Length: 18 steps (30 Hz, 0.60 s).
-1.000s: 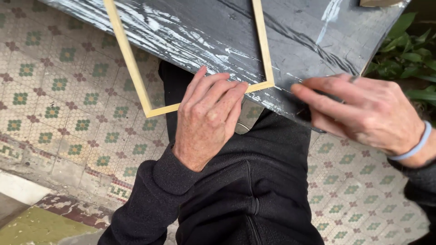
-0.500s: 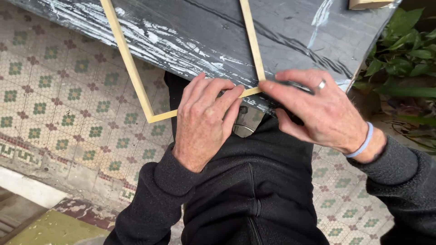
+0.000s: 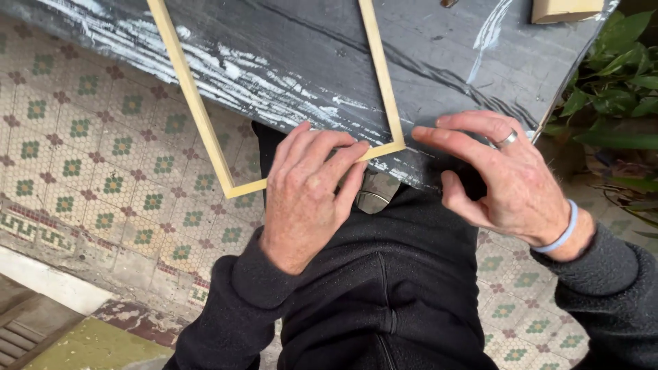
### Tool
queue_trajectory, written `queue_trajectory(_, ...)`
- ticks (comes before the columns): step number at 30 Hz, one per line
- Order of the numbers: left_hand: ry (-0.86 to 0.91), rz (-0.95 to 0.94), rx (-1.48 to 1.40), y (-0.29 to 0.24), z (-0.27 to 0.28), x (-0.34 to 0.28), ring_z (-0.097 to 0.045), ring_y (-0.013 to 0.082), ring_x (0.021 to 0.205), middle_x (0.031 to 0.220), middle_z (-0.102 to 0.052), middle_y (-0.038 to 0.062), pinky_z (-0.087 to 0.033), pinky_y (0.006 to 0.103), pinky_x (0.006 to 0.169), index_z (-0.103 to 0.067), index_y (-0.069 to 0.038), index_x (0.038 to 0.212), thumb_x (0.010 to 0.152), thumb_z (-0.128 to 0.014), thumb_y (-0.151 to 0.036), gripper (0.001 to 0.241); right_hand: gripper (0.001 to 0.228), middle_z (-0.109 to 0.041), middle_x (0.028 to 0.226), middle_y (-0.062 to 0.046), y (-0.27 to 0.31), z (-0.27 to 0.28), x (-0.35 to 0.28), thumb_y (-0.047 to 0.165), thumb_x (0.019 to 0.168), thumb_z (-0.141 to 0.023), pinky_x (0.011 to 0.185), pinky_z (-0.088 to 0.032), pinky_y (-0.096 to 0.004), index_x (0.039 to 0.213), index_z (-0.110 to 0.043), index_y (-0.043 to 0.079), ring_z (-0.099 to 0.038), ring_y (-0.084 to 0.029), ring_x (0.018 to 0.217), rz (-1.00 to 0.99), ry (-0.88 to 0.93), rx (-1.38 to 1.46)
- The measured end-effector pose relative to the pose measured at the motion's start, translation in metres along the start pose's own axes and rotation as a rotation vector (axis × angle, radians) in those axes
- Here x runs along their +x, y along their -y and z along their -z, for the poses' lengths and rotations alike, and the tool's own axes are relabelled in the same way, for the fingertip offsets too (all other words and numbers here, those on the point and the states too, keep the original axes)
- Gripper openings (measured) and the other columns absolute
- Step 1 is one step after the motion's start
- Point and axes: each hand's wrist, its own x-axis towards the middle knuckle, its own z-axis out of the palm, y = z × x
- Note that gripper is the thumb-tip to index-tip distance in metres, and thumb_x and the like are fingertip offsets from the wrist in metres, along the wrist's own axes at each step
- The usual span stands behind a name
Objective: Gluing together the pieces of a small wooden frame.
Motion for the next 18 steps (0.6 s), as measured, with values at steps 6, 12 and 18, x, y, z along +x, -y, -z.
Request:
queue_trajectory(6, 0.079, 0.198, -0.087, 0.020, 0.013, 0.077, -0.069, 0.0242, 0.075, 0.083, -0.068, 0.008, -0.055, 0.0453, 0.071, -0.069, -0.006, 0.108, 0.096, -0.071, -0.040, 0.036, 0.058, -0.064, 0.135, -0.011, -0.007, -0.008, -0.024, 0.003, 0.087, -0.068, 0.117, -0.047, -0.041, 0.142, -0.048, 0.004, -0.061, -0.030, 0.130, -0.044, -0.138, 0.346)
queue_trajectory(12, -0.123, 0.168, 0.178, 0.078, -0.041, 0.143, -0.070, 0.0355, 0.066, 0.071, -0.072, 0.012, -0.053, 0.0478, 0.057, -0.069, -0.005, 0.085, 0.085, -0.078, -0.054, 0.050, 0.077, -0.057, 0.146, -0.023, 0.004, -0.006, -0.059, 0.011, 0.090, -0.069, 0.116, -0.045, -0.045, 0.159, -0.036, -0.001, -0.058, -0.032, 0.132, -0.381, -0.234, 1.494)
queue_trajectory(18, 0.188, 0.227, 0.109, 0.043, 0.018, 0.075, -0.047, 0.0168, 0.043, 0.051, -0.050, 0.004, -0.046, 0.0395, 0.043, -0.059, -0.006, 0.075, 0.090, -0.064, -0.032, 0.031, 0.086, -0.053, 0.152, -0.027, 0.013, 0.000, -0.081, 0.020, 0.090, -0.070, 0.112, -0.043, -0.047, 0.163, -0.032, -0.005, -0.056, -0.034, 0.130, -0.438, -0.199, 1.875)
